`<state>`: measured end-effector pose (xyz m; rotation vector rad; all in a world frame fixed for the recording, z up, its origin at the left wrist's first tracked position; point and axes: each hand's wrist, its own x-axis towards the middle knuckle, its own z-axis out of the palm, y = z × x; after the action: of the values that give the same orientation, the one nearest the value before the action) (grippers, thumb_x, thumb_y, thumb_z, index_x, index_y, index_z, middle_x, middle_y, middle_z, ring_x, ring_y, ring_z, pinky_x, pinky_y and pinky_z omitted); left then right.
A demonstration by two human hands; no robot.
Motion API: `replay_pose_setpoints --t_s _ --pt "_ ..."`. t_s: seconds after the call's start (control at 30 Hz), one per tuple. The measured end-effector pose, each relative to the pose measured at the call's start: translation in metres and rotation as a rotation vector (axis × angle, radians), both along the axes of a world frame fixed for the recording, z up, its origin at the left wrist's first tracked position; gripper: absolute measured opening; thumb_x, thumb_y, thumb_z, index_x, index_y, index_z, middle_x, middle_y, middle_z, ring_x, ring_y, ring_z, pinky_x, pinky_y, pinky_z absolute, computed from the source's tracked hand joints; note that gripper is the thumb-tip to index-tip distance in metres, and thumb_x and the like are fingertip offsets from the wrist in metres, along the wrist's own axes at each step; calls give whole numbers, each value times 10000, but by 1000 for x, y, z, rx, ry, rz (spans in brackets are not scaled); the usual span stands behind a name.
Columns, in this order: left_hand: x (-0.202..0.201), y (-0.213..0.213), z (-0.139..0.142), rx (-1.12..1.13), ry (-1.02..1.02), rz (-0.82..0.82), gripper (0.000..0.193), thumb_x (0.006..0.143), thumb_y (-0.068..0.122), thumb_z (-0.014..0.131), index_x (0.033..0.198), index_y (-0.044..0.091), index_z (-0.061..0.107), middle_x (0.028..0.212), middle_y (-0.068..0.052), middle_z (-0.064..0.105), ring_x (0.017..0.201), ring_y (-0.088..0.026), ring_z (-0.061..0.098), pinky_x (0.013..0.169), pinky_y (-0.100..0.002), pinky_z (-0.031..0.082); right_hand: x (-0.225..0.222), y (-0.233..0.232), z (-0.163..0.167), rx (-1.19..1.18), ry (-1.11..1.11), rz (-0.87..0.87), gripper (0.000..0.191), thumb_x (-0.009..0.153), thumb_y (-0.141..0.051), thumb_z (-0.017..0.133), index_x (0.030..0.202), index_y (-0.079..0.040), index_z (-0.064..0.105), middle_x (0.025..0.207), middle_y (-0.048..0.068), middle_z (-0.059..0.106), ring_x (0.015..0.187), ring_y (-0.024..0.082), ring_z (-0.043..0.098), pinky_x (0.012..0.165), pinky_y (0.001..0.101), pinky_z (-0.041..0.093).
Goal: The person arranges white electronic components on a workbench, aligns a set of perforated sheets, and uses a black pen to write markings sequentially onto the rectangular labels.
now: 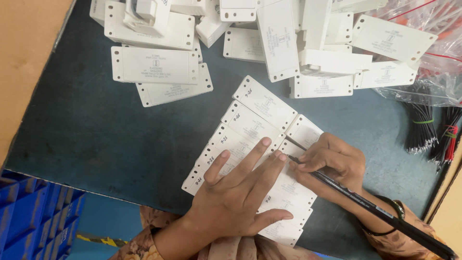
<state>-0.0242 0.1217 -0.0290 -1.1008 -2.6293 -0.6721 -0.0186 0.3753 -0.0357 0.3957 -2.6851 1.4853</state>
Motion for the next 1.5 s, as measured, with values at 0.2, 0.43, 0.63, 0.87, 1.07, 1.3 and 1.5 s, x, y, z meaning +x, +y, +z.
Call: replay_pose_setpoints --t_s 0.2,0.43,0.63,0.87,1.07,1.3,1.5 --pt "1 -1 -1 1 -7 -1 797 1047 736 371 1510 109 540 1460 -12 658 1494 -126 413 1267 -454 -26 0 0 2 18 -17 10 212 694 21 874 731 -44 675 815 70 649 742 106 692 541 188 552" --pt "1 0 -2 16 -25 3 795 1040 737 372 1504 117 551 1461 -9 655 1491 -121 419 1270 -448 -26 1 2 -2 -9 -55 1 204 687 13 873 725 -48 682 817 72 652 727 105 693 531 201 533" --pt "1 0 -1 19 -27 5 793 1042 734 384 1503 112 553 1467 -10 649 1490 -120 422 1267 -448 -28 3 5 -3 -55 -47 -9 203 715 17 858 775 -40 672 865 79 657 789 119 683 582 205 559" --pt "0 0 -1 21 -26 2 789 1042 732 393 1500 109 551 1470 -17 650 1488 -119 421 1266 -448 -29 1 3 1 35 -58 -14 203 691 14 869 767 -43 690 841 76 664 749 114 686 538 199 533" --pt "1 0 -1 12 -19 2 792 1044 735 389 1507 112 548 1460 -3 655 1492 -119 414 1266 -447 -30 2 3 3 -49 -159 -31 188 714 17 856 751 -53 686 858 70 654 733 91 685 525 189 555" --pt "1 0 -2 12 -21 7 799 1043 742 378 1511 116 545 1458 3 660 1491 -114 411 1267 -443 -33 3 5 1 -74 -143 -36 196 734 29 847 772 -58 675 876 67 658 764 94 686 559 193 544" --pt "1 0 -1 12 -26 7 796 1040 739 375 1509 120 546 1454 0 661 1489 -114 412 1268 -442 -33 4 3 0 -107 -137 -60 193 758 35 836 814 -54 674 919 83 658 820 110 687 609 210 560"
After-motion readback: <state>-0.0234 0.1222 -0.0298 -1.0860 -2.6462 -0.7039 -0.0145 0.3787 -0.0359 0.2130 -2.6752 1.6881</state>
